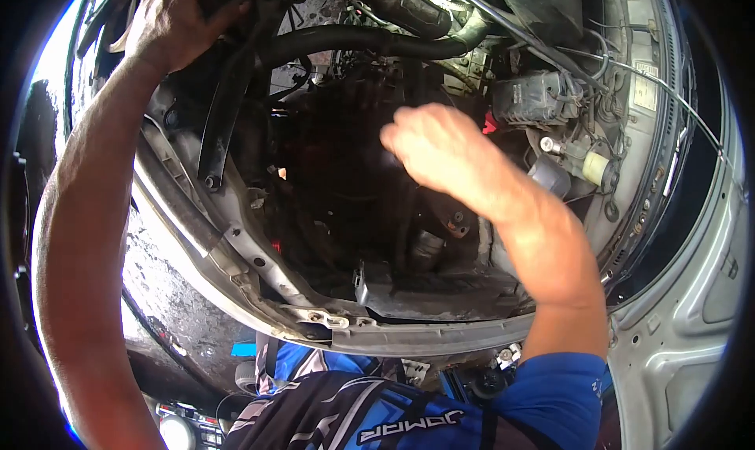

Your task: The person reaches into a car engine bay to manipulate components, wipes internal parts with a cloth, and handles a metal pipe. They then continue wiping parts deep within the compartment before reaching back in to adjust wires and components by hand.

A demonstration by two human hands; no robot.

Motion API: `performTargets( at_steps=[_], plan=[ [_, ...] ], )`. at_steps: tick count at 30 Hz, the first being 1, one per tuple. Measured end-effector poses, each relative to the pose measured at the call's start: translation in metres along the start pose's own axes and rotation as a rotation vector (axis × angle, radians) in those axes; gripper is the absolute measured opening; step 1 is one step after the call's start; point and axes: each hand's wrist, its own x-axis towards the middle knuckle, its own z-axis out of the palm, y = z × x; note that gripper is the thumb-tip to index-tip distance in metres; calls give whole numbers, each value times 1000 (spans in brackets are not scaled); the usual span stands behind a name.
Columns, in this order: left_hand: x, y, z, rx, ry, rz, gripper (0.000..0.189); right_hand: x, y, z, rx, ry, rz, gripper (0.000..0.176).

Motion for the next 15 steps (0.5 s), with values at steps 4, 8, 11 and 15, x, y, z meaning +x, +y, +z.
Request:
performTargets(
  at_steps=[4,8,11,15],
  plan=[
    [1,-3,0,28,-25,17,40,-22,-17,15,-8,7,134,5],
    [1,-5,1,5,-28,11,41,-27,-17,21,146,63,307,12],
    [1,-6,1,5,-31,14,41,-25,-10,28,518,8,514,22],
    [1,-5,0,-7,-44,-8,41,-26,-6,33,885,-29,657,33]
  ],
)
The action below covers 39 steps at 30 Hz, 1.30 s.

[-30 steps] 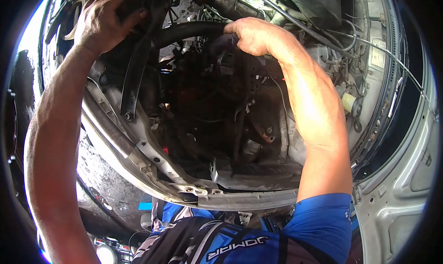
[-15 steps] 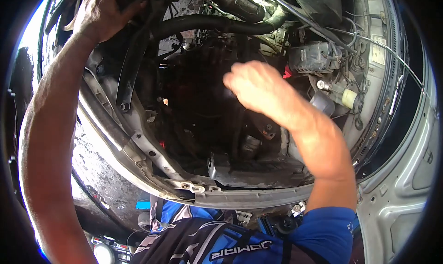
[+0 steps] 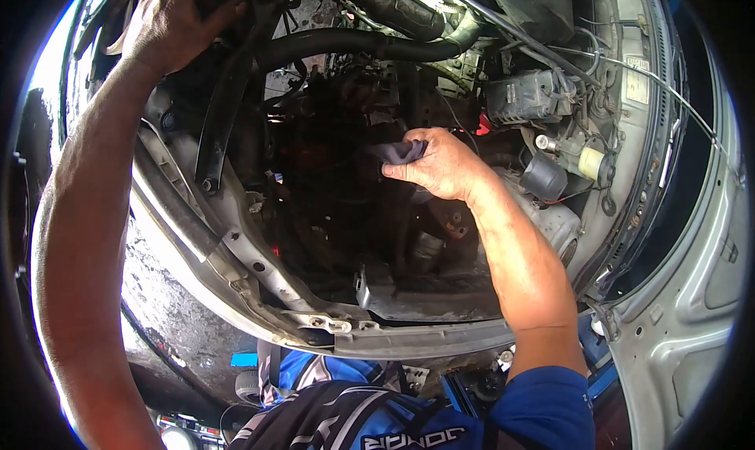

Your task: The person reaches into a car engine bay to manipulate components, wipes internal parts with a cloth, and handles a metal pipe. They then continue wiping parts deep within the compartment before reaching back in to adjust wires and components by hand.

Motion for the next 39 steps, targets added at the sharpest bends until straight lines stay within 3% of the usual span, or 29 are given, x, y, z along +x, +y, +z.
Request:
performTargets(
  at_steps=[5,9,13,15,25,27,30,34,35,36,39],
  plan=[
    [-1,4,-1,37,6,-17,42,-3,11,19,-67,125,-4,25],
    [-1,-1,5,-7,33,-11,42,-7,19,30,-81,214,-172,20],
    [-3,9,-7,45,36,-26,42,-4,11,31,-201,136,-172,16],
    [1,1,-1,13,-11,-22,42,0,10,46,-346,153,-339,19],
    [0,-4,-2,-26,-38,19,41,-3,17,62,-284,241,-377,20],
    [1,-5,-6,-2,-37,-53,41,-1,17,59,-299,234,-340,20],
    [4,-6,-6,-41,-68,-2,41,2,20,59,-308,216,-298,20],
    [-2,0,-8,-51,-91,-122,43,-3,26,70,-277,252,-355,22],
    [1,0,-8,-66,-95,-112,44,-9,23,68,-275,272,-345,23],
    [0,-10,9,46,76,33,49,-5,21,66,-284,282,-357,23],
    [3,-13,6,-37,-37,22,45,-2,13,69,-240,302,-310,22]
  ],
)
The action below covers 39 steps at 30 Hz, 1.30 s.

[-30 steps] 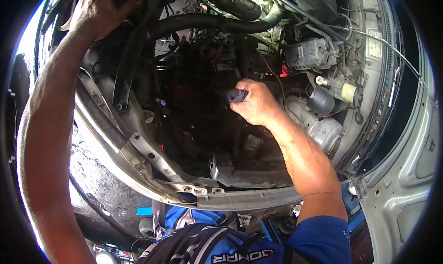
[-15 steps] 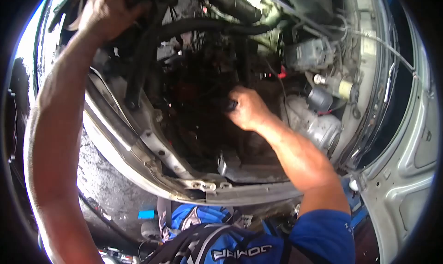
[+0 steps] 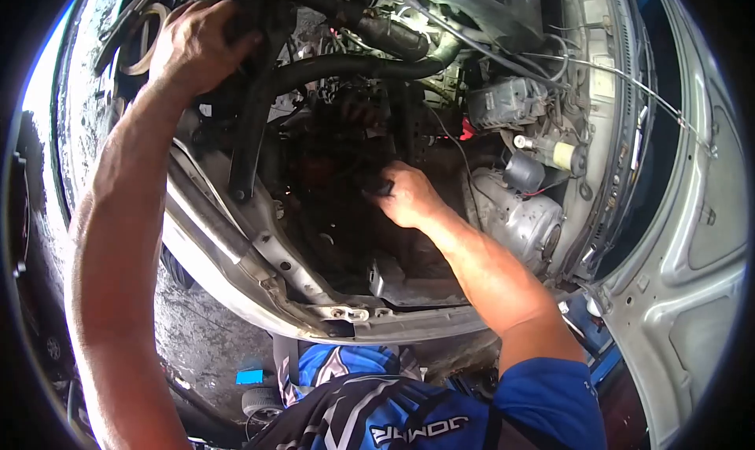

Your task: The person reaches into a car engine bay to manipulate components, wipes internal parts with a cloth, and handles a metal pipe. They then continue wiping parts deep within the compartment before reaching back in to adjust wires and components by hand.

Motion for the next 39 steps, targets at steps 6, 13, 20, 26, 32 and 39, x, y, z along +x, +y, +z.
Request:
performTargets(
  at_steps=[6,13,20,26,32,39],
  plan=[
    [0,0,0,6,50,38,41,-3,-17,4,-107,-2,303,28],
    [3,1,-4,-112,36,-8,35,19,-41,-18,-434,-484,577,60],
    [4,-1,-9,-155,5,-19,35,57,-43,-24,-277,-695,666,62],
    [6,-2,-12,-141,-5,-20,33,56,-31,-11,-410,-690,675,42],
    [8,-2,-14,-188,-43,-39,33,47,2,13,-442,-662,502,34],
    [5,-3,-5,-160,50,-9,31,31,-37,5,-252,-507,674,33]
  ],
)
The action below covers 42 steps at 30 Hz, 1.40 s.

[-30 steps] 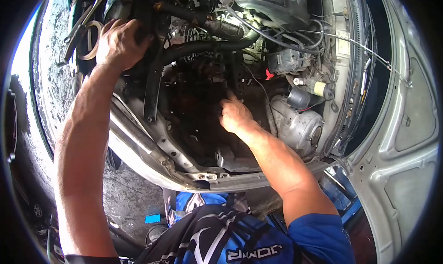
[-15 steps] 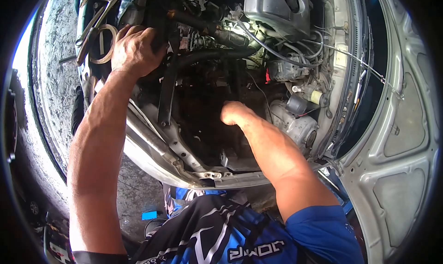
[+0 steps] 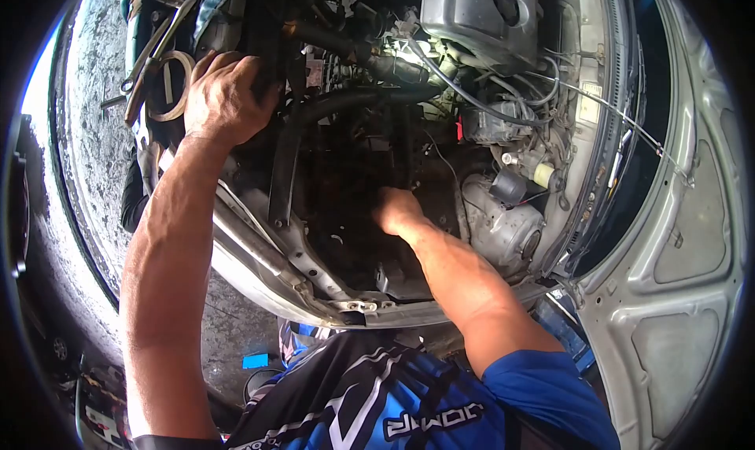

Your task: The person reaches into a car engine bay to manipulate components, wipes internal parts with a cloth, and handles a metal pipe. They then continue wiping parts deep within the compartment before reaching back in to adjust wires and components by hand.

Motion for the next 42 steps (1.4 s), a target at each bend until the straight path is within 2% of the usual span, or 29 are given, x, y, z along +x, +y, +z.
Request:
performTargets(
  at_steps=[8,13,18,19,21,24,25,31,33,34,36,37,39,40,42],
  plan=[
    [2,-2,0,26,-6,2,32,2,13,15,46,76,-1,32],
    [1,1,-1,48,-82,-26,32,1,19,13,232,99,-45,28],
    [2,-1,2,75,-32,-6,33,5,27,-7,278,62,-65,18],
    [1,1,4,45,-11,-5,30,13,35,-6,289,81,-118,19],
    [-2,2,4,20,8,-11,29,11,40,-35,453,-44,-66,17],
    [0,3,2,89,-23,5,34,7,64,-74,477,-41,-20,8],
    [0,3,1,90,-18,0,34,13,68,-82,504,-106,49,16],
    [-1,2,5,106,-53,-1,33,11,88,-62,683,-16,31,10],
    [1,4,6,73,56,12,25,15,94,-67,476,-92,-31,15],
    [1,4,7,72,53,10,25,22,95,-72,476,-87,-30,15],
    [0,4,7,69,60,14,25,40,95,-80,-156,-320,-299,20],
    [1,4,6,66,66,18,25,47,88,-84,-161,-317,-304,20],
    [2,3,5,66,70,21,25,60,71,-87,-570,-544,-385,32],
    [2,4,5,59,67,23,24,64,70,-87,-575,-546,-390,32],
    [0,2,5,64,29,-1,27,66,71,-80,-448,-509,-205,40]
  ],
)
